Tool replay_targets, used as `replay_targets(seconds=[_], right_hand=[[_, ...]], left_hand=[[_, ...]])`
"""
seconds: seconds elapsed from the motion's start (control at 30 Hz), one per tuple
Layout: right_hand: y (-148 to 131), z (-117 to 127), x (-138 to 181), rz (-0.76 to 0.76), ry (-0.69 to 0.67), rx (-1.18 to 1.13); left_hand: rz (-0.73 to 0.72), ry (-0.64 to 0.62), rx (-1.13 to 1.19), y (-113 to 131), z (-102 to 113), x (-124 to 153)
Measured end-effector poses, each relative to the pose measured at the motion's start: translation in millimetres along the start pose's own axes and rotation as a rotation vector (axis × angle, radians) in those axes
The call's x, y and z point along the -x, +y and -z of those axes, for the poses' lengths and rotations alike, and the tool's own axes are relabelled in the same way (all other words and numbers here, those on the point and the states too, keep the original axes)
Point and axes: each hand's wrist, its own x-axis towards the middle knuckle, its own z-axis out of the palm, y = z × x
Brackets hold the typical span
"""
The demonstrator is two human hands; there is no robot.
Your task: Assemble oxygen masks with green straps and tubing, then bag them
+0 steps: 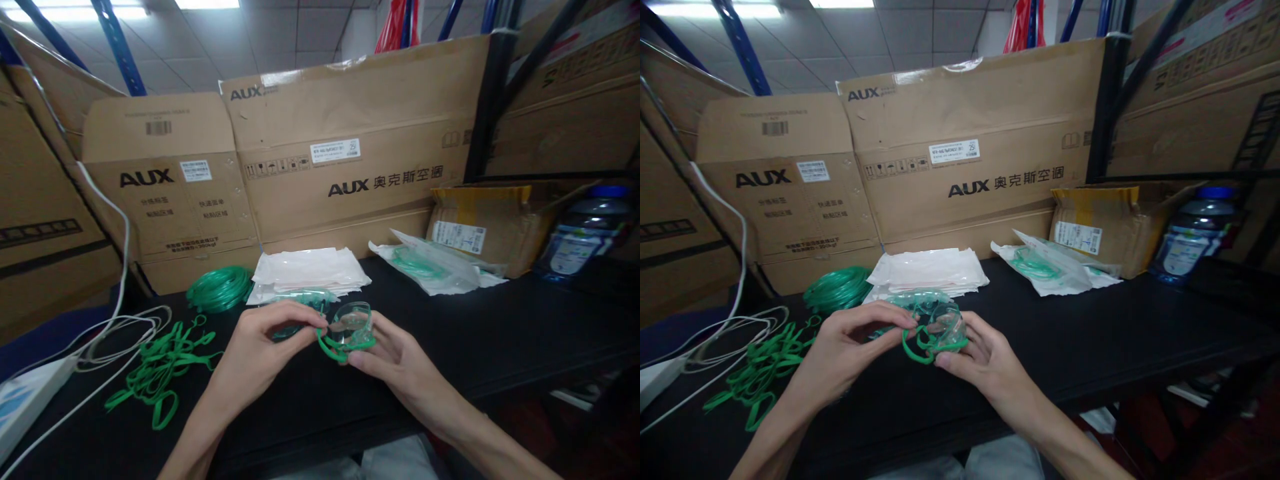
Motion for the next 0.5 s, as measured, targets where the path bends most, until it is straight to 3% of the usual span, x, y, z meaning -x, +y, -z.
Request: replay_targets(seconds=[0.33,0.5], right_hand=[[0.0,-1.3,-0.6,0.005,0.002,0.04],[0.2,-1.0,0.0,0.007,-0.023,0.026]], left_hand=[[0.016,-0.031,0.018,-1.7,-2.1,1.5],[0.116,-0.016,0.065,-4.6,-5.5,3.3]])
